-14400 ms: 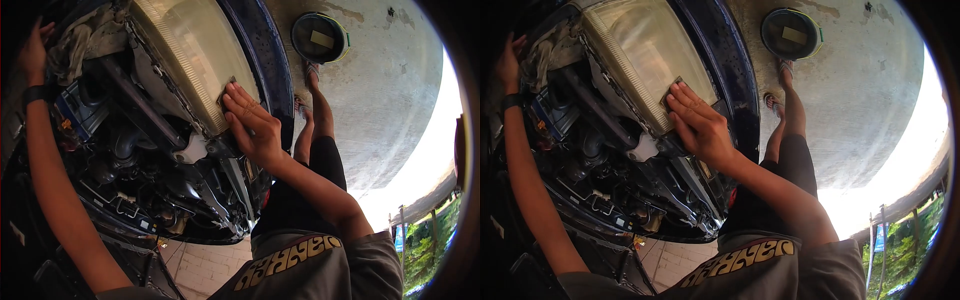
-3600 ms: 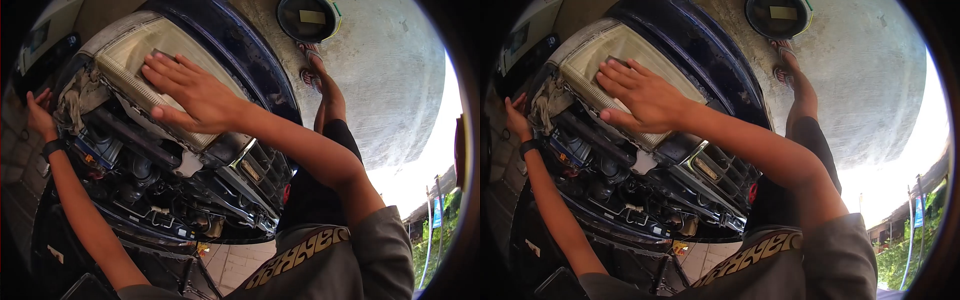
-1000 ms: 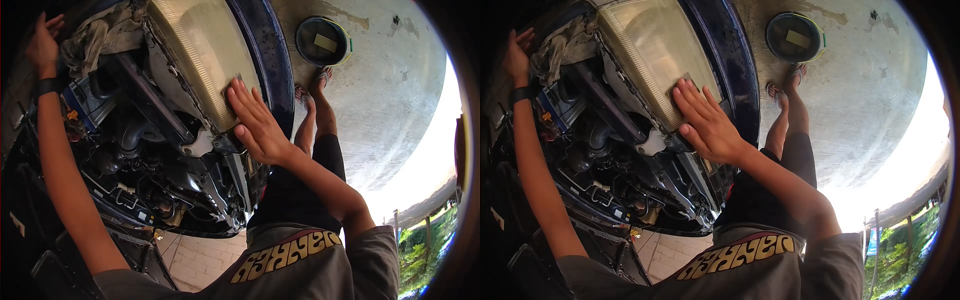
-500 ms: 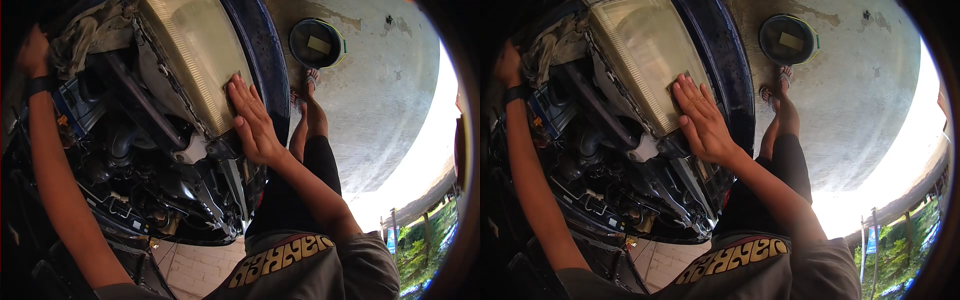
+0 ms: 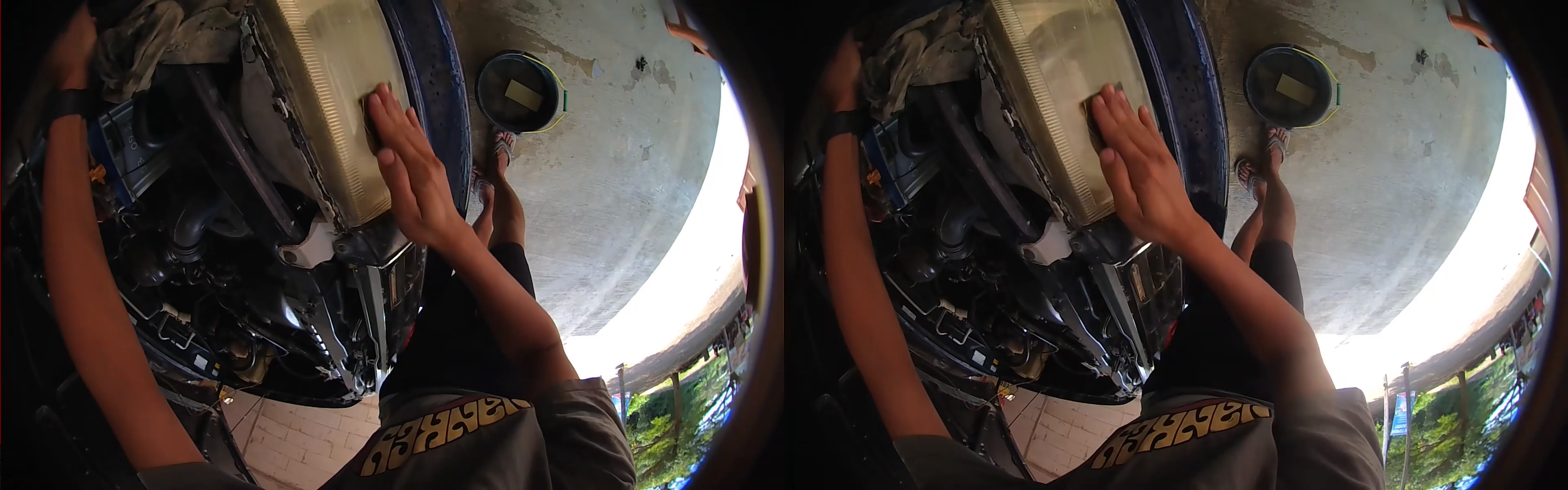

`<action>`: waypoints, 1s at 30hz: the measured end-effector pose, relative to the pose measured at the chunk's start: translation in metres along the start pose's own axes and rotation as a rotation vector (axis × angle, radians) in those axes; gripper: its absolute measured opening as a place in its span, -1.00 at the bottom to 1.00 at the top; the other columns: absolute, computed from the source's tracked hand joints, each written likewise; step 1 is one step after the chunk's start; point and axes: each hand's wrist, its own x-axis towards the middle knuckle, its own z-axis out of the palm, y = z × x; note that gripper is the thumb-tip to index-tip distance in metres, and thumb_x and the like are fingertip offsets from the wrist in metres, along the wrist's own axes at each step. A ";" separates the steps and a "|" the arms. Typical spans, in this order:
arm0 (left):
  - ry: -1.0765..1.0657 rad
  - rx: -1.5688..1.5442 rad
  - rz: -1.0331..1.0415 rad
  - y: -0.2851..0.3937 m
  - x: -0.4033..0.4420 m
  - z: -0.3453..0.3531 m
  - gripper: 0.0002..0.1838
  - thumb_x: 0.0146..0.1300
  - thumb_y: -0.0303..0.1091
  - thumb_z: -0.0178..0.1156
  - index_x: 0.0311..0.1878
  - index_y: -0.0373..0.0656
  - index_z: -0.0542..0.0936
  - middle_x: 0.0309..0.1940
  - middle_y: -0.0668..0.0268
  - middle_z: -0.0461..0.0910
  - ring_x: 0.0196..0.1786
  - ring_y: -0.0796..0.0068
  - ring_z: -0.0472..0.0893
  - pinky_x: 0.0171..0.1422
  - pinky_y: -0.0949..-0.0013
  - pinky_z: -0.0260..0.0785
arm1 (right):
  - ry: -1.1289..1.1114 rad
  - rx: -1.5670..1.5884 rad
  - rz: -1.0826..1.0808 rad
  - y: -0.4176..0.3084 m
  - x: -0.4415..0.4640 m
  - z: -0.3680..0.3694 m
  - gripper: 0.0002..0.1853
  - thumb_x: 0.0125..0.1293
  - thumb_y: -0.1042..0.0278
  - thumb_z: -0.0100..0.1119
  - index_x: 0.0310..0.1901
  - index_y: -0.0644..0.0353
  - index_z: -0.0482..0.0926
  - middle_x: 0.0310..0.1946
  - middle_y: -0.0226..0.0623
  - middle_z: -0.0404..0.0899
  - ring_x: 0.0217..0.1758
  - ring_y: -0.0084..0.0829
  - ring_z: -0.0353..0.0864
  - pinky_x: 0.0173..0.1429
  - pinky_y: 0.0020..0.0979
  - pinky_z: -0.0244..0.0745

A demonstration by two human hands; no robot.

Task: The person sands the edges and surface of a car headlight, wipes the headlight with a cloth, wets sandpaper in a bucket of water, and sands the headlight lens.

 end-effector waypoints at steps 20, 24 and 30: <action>-0.184 -0.046 -0.112 0.003 0.004 -0.006 -0.42 0.45 -0.16 0.15 -0.64 -0.43 0.43 -0.74 0.01 0.42 -0.60 0.14 0.34 -0.35 -0.07 0.28 | 0.087 0.026 -0.074 -0.001 0.051 0.009 -0.46 0.65 0.32 -0.20 0.54 0.41 0.31 0.55 0.22 0.30 0.68 0.16 0.16 0.72 0.04 -0.02; -0.454 0.480 0.103 -0.124 0.023 -0.012 -0.59 0.53 0.14 -0.05 0.17 0.19 0.62 -0.09 0.43 0.73 0.04 0.25 0.66 0.19 0.14 0.45 | 0.002 0.037 0.047 -0.017 -0.057 0.012 -0.44 0.62 0.38 -0.22 0.57 0.39 0.28 0.59 0.20 0.22 0.72 0.12 0.08 0.74 0.06 -0.08; -0.344 0.341 -0.132 -0.058 0.019 -0.006 -0.79 0.50 -0.11 0.05 -0.06 -0.02 0.44 -0.38 0.25 0.60 -0.24 0.19 0.55 -0.03 0.06 0.41 | 0.189 0.040 -0.135 0.019 0.121 0.016 -0.53 0.61 0.37 -0.10 0.41 0.49 0.42 0.46 0.31 0.38 0.58 0.25 0.30 0.69 0.02 0.12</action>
